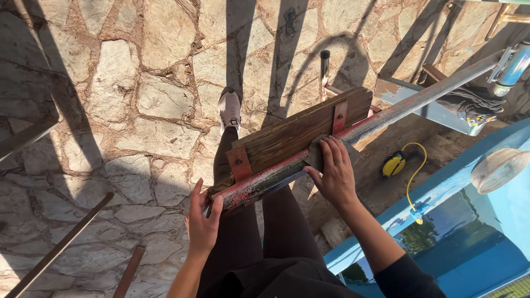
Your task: Sanding a metal pipe and a wooden base with sandpaper in an outdoor workspace
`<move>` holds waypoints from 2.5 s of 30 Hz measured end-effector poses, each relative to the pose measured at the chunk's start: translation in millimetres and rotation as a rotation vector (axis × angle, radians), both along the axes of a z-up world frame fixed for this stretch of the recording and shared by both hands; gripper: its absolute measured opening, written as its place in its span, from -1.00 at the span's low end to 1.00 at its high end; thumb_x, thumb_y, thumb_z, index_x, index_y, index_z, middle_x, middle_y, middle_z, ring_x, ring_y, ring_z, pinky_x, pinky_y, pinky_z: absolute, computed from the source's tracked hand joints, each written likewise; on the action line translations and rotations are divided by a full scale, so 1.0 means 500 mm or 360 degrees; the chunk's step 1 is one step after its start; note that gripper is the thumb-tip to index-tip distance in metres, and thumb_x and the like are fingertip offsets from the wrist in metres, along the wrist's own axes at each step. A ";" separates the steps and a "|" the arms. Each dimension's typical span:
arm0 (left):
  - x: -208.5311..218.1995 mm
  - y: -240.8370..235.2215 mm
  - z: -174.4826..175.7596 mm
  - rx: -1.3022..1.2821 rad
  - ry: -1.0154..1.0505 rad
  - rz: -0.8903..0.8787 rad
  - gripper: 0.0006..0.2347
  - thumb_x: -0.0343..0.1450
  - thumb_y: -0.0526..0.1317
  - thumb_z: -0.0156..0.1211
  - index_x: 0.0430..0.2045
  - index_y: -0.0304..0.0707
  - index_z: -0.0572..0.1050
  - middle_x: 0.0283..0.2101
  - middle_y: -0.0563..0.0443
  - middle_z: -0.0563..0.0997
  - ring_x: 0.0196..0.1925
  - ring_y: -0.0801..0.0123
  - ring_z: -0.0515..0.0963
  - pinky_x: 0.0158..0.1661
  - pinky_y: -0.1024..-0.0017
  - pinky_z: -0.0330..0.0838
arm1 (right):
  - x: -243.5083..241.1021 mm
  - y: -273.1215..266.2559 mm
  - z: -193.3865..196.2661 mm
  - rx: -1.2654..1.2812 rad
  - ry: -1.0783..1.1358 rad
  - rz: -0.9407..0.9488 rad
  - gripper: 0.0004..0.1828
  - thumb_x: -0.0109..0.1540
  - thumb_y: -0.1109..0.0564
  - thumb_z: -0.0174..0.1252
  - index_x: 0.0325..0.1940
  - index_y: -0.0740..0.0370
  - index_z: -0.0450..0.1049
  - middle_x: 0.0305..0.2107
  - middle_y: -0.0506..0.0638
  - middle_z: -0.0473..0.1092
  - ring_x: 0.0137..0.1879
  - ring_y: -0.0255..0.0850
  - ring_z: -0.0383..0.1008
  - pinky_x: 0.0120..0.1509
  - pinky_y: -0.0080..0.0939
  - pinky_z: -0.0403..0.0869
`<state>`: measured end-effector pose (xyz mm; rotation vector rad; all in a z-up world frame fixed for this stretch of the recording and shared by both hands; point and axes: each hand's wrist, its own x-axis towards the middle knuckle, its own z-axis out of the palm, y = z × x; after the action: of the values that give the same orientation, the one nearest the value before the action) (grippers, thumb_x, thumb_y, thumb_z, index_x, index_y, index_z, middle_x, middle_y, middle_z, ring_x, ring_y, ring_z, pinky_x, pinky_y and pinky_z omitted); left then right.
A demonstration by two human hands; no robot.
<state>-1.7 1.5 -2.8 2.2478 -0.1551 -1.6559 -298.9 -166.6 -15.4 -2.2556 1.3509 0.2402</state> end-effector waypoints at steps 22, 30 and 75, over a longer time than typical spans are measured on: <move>0.004 -0.001 0.003 -0.0057 -0.0041 0.0050 -0.34 0.33 0.10 0.17 0.38 -0.03 0.27 -0.17 0.06 0.64 -0.09 0.41 0.60 0.01 0.40 0.38 | 0.091 0.060 0.041 -0.0071 0.0229 -0.0038 -0.11 0.33 -0.42 -0.07 0.44 0.39 0.23 0.35 0.26 0.26 0.52 0.11 0.18 0.65 0.25 -0.02; 0.001 0.034 -0.031 -0.0183 0.0060 0.0109 -0.30 0.38 0.02 0.28 0.43 -0.21 0.18 0.10 -0.55 0.56 0.24 -0.28 0.49 0.24 -0.03 0.35 | 0.049 0.036 0.014 -0.0274 0.0132 -0.0001 0.00 0.22 -0.52 0.09 0.35 0.42 0.34 0.21 0.28 0.36 0.43 0.14 0.30 0.61 0.24 0.04; 0.009 -0.001 -0.012 -0.0241 -0.0059 0.0180 -0.43 0.57 0.08 -0.22 0.37 -0.43 0.24 0.37 -0.53 0.29 0.36 -0.30 0.35 0.31 -0.02 0.27 | 0.227 0.131 0.072 -0.0045 -0.0222 0.0002 0.11 0.09 -0.63 0.11 0.33 0.35 0.37 0.18 0.25 0.38 0.42 0.15 0.30 0.60 0.22 0.08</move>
<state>2.7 0.9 -8.6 2.1345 -0.1540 -1.4941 -185.3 -101.0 20.6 -2.2513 1.2878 0.0625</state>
